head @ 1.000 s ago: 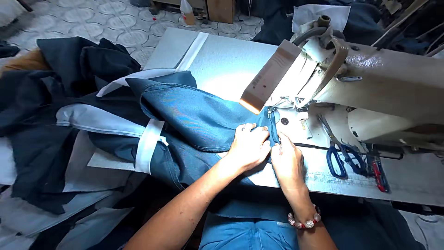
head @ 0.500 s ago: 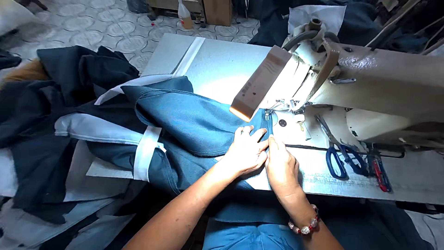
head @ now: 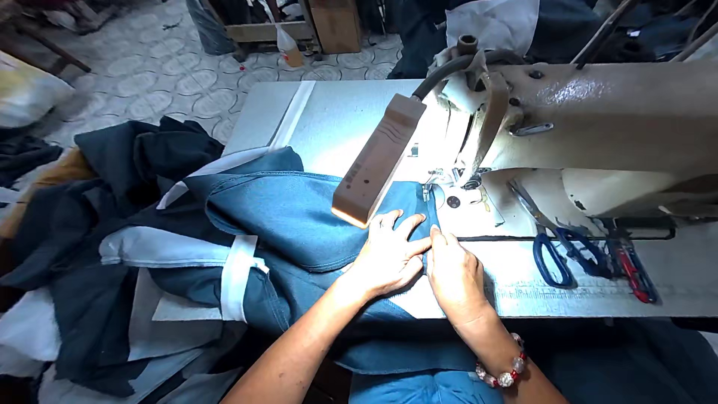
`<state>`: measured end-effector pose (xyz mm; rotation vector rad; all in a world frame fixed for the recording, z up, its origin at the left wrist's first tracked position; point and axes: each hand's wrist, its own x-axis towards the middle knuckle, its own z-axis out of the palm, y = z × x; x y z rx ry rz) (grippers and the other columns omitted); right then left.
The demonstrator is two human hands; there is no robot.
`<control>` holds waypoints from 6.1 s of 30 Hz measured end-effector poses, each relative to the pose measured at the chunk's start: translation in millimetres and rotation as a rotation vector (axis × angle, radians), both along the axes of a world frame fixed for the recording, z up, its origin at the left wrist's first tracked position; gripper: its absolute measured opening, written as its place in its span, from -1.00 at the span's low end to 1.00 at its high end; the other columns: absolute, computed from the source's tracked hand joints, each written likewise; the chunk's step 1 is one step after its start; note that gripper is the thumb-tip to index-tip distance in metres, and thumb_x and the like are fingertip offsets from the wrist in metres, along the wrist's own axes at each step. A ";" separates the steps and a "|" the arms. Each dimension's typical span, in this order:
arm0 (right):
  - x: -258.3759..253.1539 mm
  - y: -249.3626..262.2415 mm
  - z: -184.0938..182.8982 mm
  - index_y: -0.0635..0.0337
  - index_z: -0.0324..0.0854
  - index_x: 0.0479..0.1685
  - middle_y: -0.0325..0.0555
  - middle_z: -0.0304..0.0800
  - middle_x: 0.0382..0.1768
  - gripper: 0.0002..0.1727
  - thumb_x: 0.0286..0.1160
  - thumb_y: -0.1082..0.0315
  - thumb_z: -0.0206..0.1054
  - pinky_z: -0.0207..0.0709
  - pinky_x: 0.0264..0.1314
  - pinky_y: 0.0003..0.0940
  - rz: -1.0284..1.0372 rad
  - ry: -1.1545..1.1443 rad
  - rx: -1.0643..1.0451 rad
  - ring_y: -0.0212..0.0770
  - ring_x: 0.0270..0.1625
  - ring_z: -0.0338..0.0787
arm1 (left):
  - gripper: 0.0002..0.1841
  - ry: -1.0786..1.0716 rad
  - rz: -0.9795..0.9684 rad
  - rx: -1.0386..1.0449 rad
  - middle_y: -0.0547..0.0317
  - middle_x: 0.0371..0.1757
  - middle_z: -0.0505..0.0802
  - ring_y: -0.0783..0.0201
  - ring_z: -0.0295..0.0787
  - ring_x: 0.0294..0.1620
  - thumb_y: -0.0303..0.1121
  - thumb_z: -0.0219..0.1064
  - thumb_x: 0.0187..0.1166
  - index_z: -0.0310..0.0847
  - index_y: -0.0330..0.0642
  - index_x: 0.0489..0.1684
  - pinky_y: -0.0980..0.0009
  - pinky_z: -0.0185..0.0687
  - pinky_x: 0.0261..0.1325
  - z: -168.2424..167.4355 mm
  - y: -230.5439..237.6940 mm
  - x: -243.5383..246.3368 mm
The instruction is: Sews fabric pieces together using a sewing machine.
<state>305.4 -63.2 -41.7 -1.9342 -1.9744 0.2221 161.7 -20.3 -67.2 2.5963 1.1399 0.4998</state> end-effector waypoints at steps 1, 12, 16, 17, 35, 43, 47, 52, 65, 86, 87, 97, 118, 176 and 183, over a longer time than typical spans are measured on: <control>0.6 0.4 -0.1 0.43 0.76 0.21 0.26 0.89 -0.12 -0.65 0.48 0.54 0.29 0.73 -0.19 0.02 0.006 0.013 -0.006 0.21 -0.22 0.92 | -0.50 0.001 -0.001 0.001 -0.08 0.52 0.70 -0.35 0.43 0.59 -0.17 -0.09 0.64 0.83 0.30 0.27 -0.36 0.16 0.44 -0.3 0.5 -0.7; 0.9 22.9 11.6 0.37 0.69 0.37 0.26 0.85 0.07 -0.62 0.64 0.48 0.20 0.67 0.06 0.11 0.016 0.037 -0.200 0.26 0.07 0.86 | -0.53 -0.018 -0.034 0.077 -0.12 0.49 0.72 -0.29 0.49 0.56 -0.22 -0.04 0.61 0.88 0.19 0.16 -0.31 0.16 0.49 -0.9 18.7 -4.8; 0.7 32.9 17.4 0.37 0.63 0.43 0.28 0.80 0.18 -0.60 0.69 0.45 0.17 0.60 0.21 0.19 0.007 0.060 -0.300 0.29 0.20 0.80 | -0.54 -0.032 -0.024 0.081 -0.12 0.49 0.71 -0.29 0.50 0.52 -0.23 -0.01 0.58 0.87 0.19 0.18 -0.28 0.21 0.39 -1.0 26.5 -4.1; 0.7 35.2 18.1 0.37 0.63 0.43 0.28 0.79 0.20 -0.60 0.69 0.46 0.17 0.57 0.25 0.21 0.005 0.071 -0.307 0.30 0.23 0.79 | -0.54 -0.038 -0.025 0.081 -0.14 0.49 0.71 -0.32 0.50 0.52 -0.23 -0.01 0.59 0.88 0.16 0.17 -0.31 0.20 0.40 -1.2 28.1 -3.6; 16.4 18.0 -21.7 0.37 0.28 0.70 0.17 0.78 0.21 -0.10 0.25 0.33 0.57 0.60 0.33 -0.17 0.043 0.758 0.110 -0.16 0.20 0.78 | -0.69 -0.294 0.217 0.052 0.13 -0.04 0.88 0.08 0.75 0.18 -0.12 0.24 0.66 0.81 -0.11 0.01 -0.16 0.34 0.44 1.9 -3.9 -16.3; 19.9 -15.9 -19.8 0.43 0.42 0.25 -0.33 0.78 -0.44 -0.55 0.35 0.64 0.38 0.70 -0.18 -0.62 -0.038 1.266 0.067 -0.56 -0.38 0.77 | -0.75 -0.053 0.344 0.496 0.03 -0.19 0.92 -0.07 0.84 0.04 -0.45 0.27 0.55 0.88 -0.06 0.00 -0.29 0.28 0.49 1.9 -30.0 -38.2; 17.5 -20.7 6.6 0.35 0.40 0.20 -0.17 0.81 -0.41 -0.65 0.48 0.76 0.20 0.76 -0.32 -0.51 -0.318 1.605 -0.183 -0.38 -0.45 0.84 | -0.66 -0.079 0.128 0.474 -0.03 0.30 0.85 -0.26 0.54 0.59 -0.26 0.24 0.54 0.79 0.06 0.21 -0.49 0.13 0.53 8.2 -18.3 8.4; 16.3 -17.6 18.8 0.24 0.37 0.14 -0.16 0.70 -0.52 -0.84 0.75 0.59 0.00 0.66 -0.58 -0.57 -0.603 1.955 -0.432 -0.39 -0.65 0.71 | -0.49 -0.025 0.056 0.302 -0.07 0.19 0.85 -0.35 0.47 0.62 -0.03 0.29 0.22 0.80 -0.14 0.07 -0.65 -0.10 0.55 14.6 -14.1 19.9; 95.1 -27.1 -0.8 0.35 0.76 -0.07 -0.03 0.86 -0.27 -0.79 0.40 0.53 0.30 0.66 -0.43 -0.39 -0.022 0.389 0.120 -0.31 -0.47 0.77 | -0.82 -0.154 0.043 0.358 0.09 0.06 0.95 -0.09 0.75 0.41 -0.43 0.29 0.53 0.88 -0.15 -0.25 -0.17 0.49 0.50 -18.7 -27.9 13.3; 72.7 21.5 -0.2 0.30 0.71 -0.47 0.04 0.74 -0.38 -0.76 0.45 0.37 0.21 0.44 -0.04 0.02 0.379 0.150 0.061 0.04 -0.12 0.74 | -0.78 -0.211 0.107 0.279 -0.01 0.02 0.91 -0.15 0.75 0.36 -0.32 0.28 0.56 0.88 -0.14 -0.18 -0.25 0.47 0.47 -21.7 -29.1 12.9; 76.2 20.9 5.1 0.32 0.71 -0.43 0.00 0.73 -0.31 -0.78 0.47 0.41 0.23 0.49 -0.01 -0.18 0.370 0.308 -0.025 -0.13 -0.11 0.71 | -0.79 -0.210 0.105 0.282 -0.01 0.02 0.91 -0.14 0.75 0.36 -0.32 0.28 0.55 0.88 -0.14 -0.18 -0.24 0.47 0.47 -21.8 -28.9 12.9; 49.8 1.0 0.5 0.15 0.43 -0.46 -0.34 0.55 -0.64 -0.69 0.64 0.61 -0.05 0.28 -0.63 -0.73 -0.049 1.342 -0.332 -0.58 -0.70 0.40 | -0.80 -0.222 0.115 0.259 0.09 -0.06 0.93 -0.04 0.80 0.29 -0.32 0.30 0.60 0.90 -0.10 -0.21 -0.21 0.49 0.43 -21.8 -25.7 10.5; 44.4 2.9 -39.6 0.20 0.87 -0.42 -0.07 0.93 -0.33 -0.78 0.35 0.48 0.26 0.54 0.06 -0.23 0.281 0.228 0.619 -0.12 -0.20 0.84 | -0.86 -0.131 0.212 0.420 0.03 -0.13 0.92 -0.20 0.76 0.34 -0.34 0.49 0.38 0.80 -0.16 -0.21 -0.45 0.22 0.53 0.7 -9.6 36.6; 26.5 29.5 -22.0 0.44 0.78 0.04 0.19 0.83 -0.29 -0.73 0.45 0.55 0.27 0.68 -0.26 -0.04 0.028 0.260 0.219 0.05 -0.37 0.80 | -0.50 -0.125 0.205 -0.045 -0.04 0.25 0.79 -0.17 0.51 0.48 -0.18 -0.11 0.70 0.80 0.05 0.32 -0.37 0.01 0.49 1.8 8.1 28.1; 7.6 21.6 -13.1 0.43 0.79 0.12 0.28 0.85 -0.08 -0.70 0.51 0.55 0.26 0.75 -0.11 0.05 0.015 0.104 0.114 0.21 -0.12 0.89 | -0.50 -0.031 0.030 -0.029 0.05 0.55 0.68 -0.31 0.32 0.67 -0.08 -0.10 0.70 0.82 0.26 0.28 -0.48 0.00 0.48 -1.3 19.9 -0.6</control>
